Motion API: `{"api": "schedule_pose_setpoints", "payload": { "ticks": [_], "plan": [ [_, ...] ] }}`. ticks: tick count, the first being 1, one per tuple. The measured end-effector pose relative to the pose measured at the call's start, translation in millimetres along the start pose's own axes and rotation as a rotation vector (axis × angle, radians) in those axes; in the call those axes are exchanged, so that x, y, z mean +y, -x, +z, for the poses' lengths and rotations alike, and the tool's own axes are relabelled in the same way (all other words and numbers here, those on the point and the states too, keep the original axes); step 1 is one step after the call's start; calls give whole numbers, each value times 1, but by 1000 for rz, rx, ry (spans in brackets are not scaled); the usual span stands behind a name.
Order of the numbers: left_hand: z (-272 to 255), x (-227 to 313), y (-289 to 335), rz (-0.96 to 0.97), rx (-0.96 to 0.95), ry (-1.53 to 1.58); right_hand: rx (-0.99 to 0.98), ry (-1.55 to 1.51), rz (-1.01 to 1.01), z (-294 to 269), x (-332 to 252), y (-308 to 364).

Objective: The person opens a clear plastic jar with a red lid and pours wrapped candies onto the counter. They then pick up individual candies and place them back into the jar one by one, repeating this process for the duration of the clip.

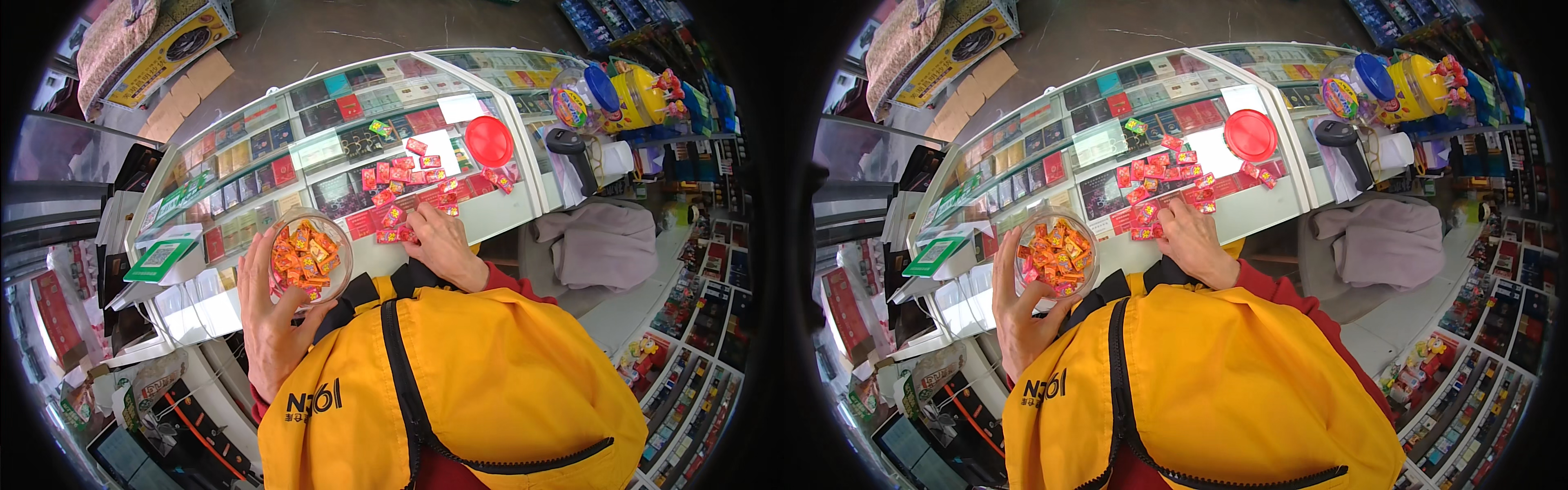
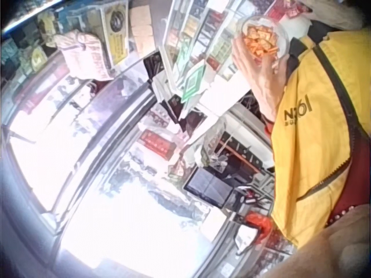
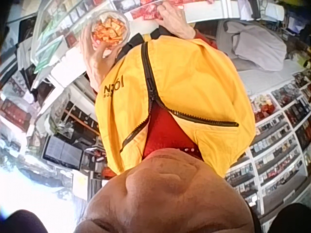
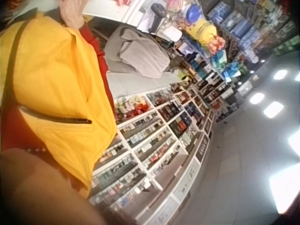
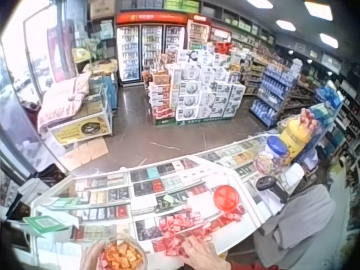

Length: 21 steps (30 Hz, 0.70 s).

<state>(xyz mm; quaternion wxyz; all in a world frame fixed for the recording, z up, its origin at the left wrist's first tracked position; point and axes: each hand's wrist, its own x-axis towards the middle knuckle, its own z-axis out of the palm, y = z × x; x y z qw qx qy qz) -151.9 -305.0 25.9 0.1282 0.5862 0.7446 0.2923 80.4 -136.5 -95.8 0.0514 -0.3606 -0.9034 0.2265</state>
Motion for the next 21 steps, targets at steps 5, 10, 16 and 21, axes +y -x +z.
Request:
{"api": "schedule_pose_setpoints", "payload": {
  "ticks": [5, 10, 16, 21],
  "plan": [
    [1, 0, 1, 6, 17, 3, 40, -110, -153, 4, -9, -8],
    [2, 1, 1, 9, 25, 3, 48, -50, -196, 17, -15, -15],
    [4, 1, 1, 12, 25, -10, 17, 0, -179, 26, -16, -12],
    [3, 1, 0, 28, 5, 0, -30, -66, -40, -3, -18, -23]
  ]
}}
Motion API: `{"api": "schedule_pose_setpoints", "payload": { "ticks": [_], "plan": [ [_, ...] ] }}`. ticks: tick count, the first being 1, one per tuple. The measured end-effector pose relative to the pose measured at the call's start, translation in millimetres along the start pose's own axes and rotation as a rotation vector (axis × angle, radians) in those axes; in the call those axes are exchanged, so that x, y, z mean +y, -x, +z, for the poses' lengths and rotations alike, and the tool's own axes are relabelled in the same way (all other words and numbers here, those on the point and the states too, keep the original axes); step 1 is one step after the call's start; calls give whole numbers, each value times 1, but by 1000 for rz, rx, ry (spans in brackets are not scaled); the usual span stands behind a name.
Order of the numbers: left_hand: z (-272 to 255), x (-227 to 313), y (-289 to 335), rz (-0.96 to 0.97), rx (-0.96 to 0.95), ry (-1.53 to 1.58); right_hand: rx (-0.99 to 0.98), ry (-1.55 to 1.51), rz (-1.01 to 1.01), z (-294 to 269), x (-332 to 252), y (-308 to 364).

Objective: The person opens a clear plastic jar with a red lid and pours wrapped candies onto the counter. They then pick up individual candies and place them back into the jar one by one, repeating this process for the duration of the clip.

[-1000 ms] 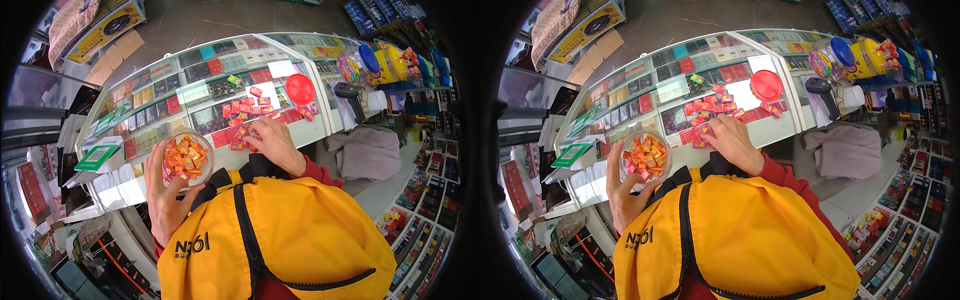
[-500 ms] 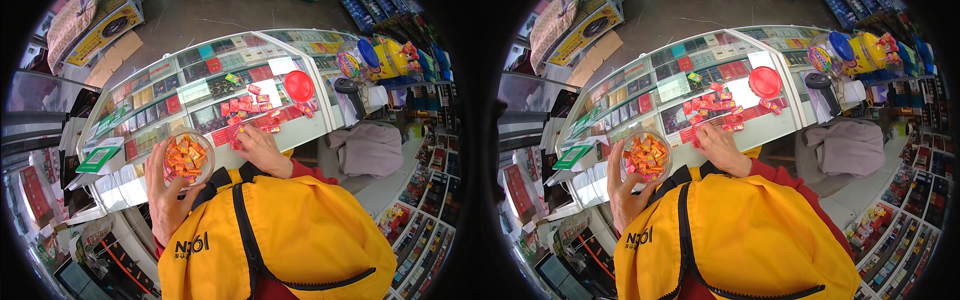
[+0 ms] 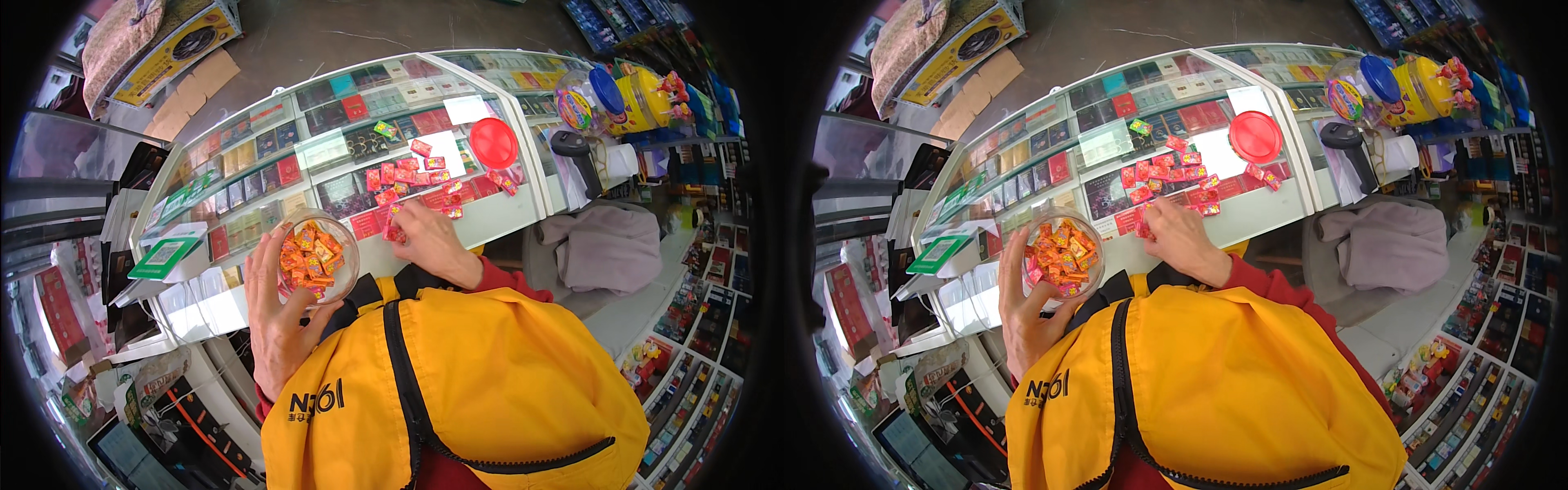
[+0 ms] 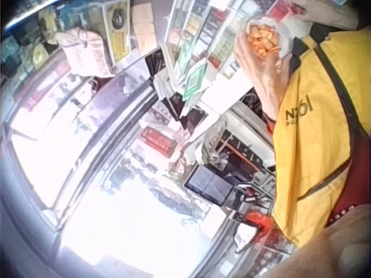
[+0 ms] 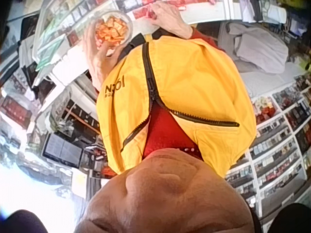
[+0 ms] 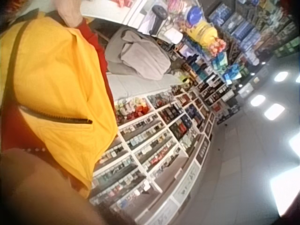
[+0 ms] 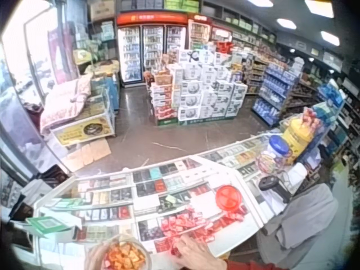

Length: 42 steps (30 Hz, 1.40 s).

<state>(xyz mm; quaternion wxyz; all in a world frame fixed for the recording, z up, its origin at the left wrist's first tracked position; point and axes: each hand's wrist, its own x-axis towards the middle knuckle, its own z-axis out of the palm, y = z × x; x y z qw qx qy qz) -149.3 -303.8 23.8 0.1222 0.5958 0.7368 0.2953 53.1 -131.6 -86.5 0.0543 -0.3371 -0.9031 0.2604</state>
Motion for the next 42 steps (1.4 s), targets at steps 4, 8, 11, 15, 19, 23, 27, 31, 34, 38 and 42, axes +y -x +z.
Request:
{"api": "schedule_pose_setpoints", "payload": {
  "ticks": [4, 8, 11, 15, 19, 23, 27, 31, 34, 38, 42],
  "plan": [
    [0, 1, 0, 21, -12, -13, 214, -445, -78, -42, -22, -6],
    [2, 4, -1, 33, -24, -45, 189, -459, -274, -46, -66, -22],
    [2, 5, 1, 19, -9, -25, 191, -495, -385, -43, -73, -31],
    [2, 3, 3, 3, 47, 2, 236, -553, -228, -50, -30, -21],
    [2, 2, 4, -39, 54, -52, 245, -206, -27, -46, 20, 13],
    [1, 2, -1, -45, 31, -129, 71, -71, 135, -21, 36, 44],
    [-1, 2, -4, -15, 14, -98, 23, -44, -76, -9, 44, 51],
    [-1, 0, -5, 4, -12, -64, 6, -39, -100, -9, 44, 44],
    [0, -1, -6, 29, -10, -41, -33, -29, -58, -16, 42, 41],
    [4, 1, -6, 32, -7, -13, -53, -44, -79, -24, 40, 34],
    [8, 3, -7, 50, 5, 14, 34, -71, -217, -22, 38, 17]
  ]
}}
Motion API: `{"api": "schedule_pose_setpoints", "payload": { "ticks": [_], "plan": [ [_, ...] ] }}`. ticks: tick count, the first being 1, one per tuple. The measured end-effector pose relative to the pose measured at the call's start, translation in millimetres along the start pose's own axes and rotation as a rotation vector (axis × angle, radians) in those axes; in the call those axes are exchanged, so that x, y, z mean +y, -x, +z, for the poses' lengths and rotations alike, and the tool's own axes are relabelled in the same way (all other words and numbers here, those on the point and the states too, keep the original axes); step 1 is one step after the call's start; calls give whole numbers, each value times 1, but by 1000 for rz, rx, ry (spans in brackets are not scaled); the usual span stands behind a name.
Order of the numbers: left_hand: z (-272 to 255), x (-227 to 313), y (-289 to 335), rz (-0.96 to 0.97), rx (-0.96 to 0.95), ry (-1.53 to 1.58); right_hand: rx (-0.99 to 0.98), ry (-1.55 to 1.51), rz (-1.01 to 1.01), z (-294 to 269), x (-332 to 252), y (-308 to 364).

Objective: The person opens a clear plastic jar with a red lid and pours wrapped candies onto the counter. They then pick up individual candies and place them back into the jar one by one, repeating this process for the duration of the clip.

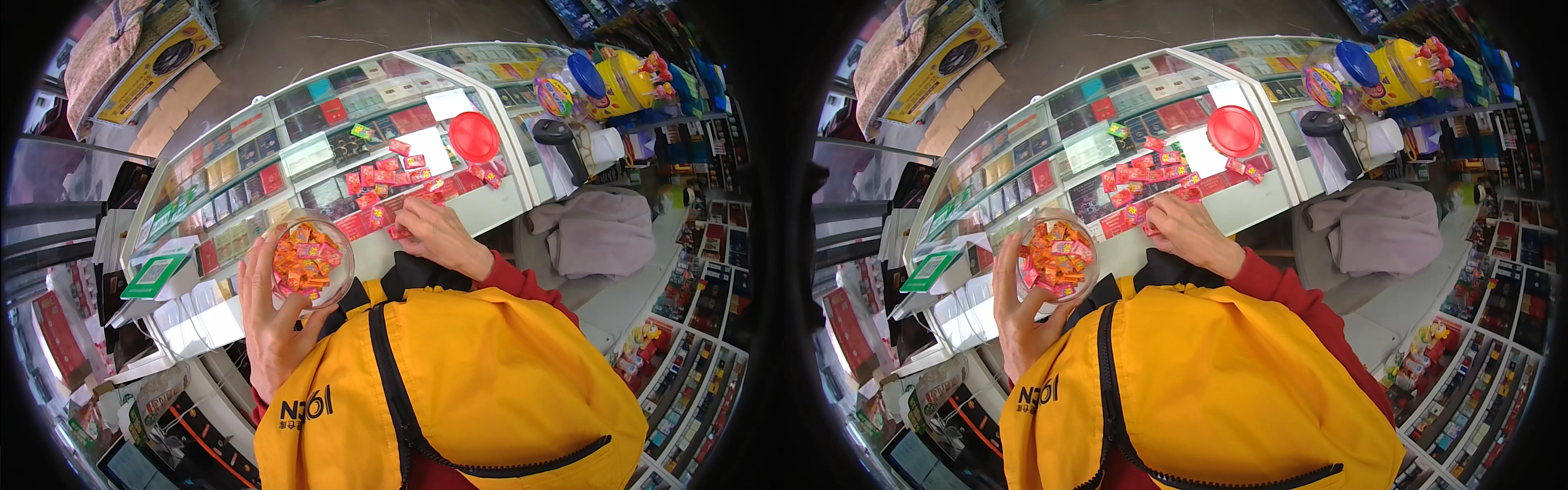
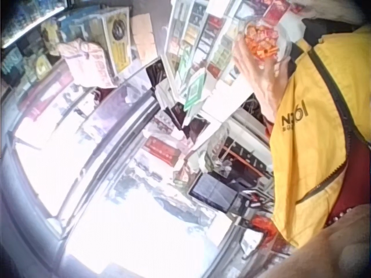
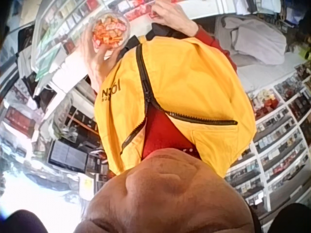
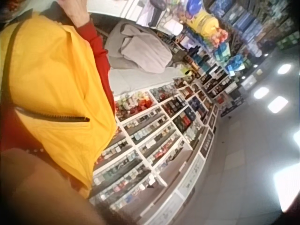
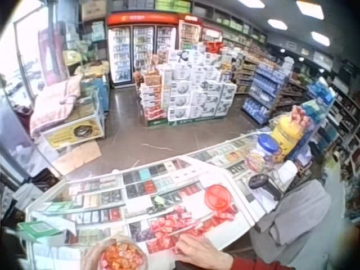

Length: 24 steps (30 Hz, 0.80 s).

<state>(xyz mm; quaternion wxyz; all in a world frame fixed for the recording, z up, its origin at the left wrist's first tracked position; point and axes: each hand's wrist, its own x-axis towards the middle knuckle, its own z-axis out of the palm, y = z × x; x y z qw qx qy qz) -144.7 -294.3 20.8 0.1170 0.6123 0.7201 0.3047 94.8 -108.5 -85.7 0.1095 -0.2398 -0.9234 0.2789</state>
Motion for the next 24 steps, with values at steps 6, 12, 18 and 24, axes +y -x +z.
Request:
{"api": "schedule_pose_setpoints", "payload": {
  "ticks": [6, 12, 18, 24],
  "plan": [
    [1, -1, 1, 27, 4, -31, 19, 70, -136, 6, 6, -11],
    [1, 0, -1, 36, -27, -30, -3, 54, -146, 10, 9, -16],
    [-1, 1, -1, 40, -44, -50, 137, -246, 48, -24, -12, -24],
    [0, 4, -4, 56, -72, -49, 375, -438, -174, -24, -84, -59]
  ]
}}
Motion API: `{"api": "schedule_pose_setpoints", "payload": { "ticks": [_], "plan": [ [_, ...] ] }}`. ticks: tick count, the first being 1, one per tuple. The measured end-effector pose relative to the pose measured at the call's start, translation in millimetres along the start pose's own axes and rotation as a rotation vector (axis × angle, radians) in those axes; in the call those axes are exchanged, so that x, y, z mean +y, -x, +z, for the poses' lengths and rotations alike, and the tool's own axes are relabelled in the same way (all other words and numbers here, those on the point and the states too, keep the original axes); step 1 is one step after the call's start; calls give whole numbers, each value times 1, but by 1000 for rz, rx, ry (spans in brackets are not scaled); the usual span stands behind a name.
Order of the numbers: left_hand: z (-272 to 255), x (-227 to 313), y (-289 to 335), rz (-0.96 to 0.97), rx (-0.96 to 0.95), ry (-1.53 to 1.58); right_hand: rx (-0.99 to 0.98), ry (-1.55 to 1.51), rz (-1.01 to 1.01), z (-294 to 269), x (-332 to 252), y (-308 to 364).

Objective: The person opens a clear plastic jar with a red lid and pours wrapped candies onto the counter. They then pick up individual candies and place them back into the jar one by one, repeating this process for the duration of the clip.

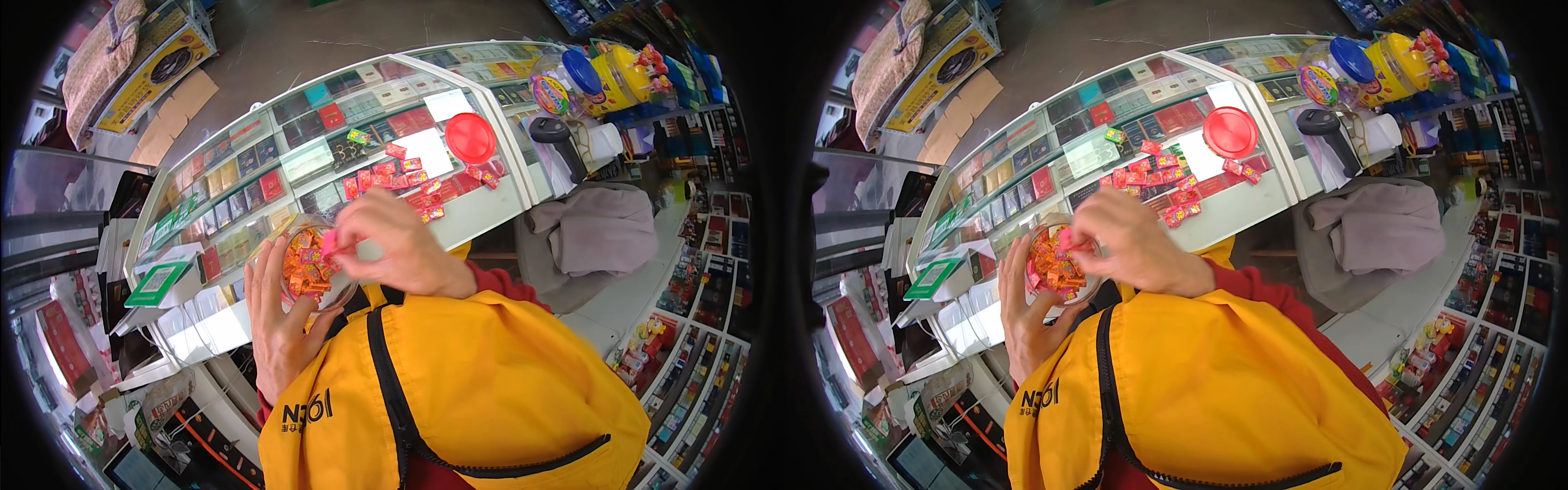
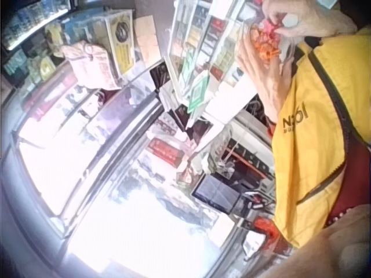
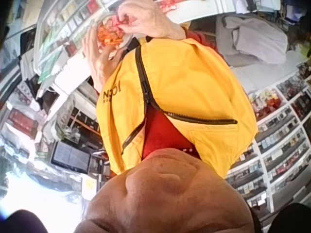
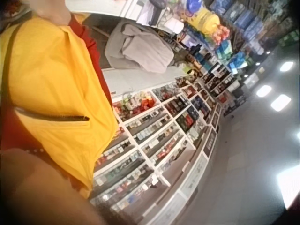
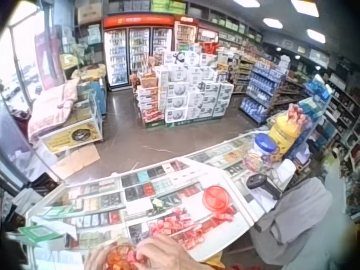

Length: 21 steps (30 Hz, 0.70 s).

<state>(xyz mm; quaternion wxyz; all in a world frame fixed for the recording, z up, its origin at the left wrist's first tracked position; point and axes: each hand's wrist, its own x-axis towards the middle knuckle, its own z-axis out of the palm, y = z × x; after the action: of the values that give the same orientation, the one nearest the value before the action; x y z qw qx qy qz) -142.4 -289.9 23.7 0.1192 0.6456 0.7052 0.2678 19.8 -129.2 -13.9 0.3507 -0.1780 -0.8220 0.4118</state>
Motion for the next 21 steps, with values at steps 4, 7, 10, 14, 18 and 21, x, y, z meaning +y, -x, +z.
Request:
{"api": "schedule_pose_setpoints", "payload": {
  "ticks": [4, 7, 10, 14, 18, 21],
  "plan": [
    [-1, 3, -1, -9, 32, -7, -64, -76, -80, 22, -8, -3],
    [-1, 3, 1, -34, 56, -17, -33, 102, -45, -3, 16, 12],
    [-1, 0, 2, -39, 50, -16, -46, 300, 58, -41, 47, 37],
    [1, -3, 0, -39, 23, 2, -235, 491, 180, -74, 68, 70],
    [1, -4, -2, -33, 15, 5, -299, 496, 170, -70, 82, 80],
    [0, -3, 0, -47, 23, 8, -334, 481, 162, -68, 88, 80]
  ]
}}
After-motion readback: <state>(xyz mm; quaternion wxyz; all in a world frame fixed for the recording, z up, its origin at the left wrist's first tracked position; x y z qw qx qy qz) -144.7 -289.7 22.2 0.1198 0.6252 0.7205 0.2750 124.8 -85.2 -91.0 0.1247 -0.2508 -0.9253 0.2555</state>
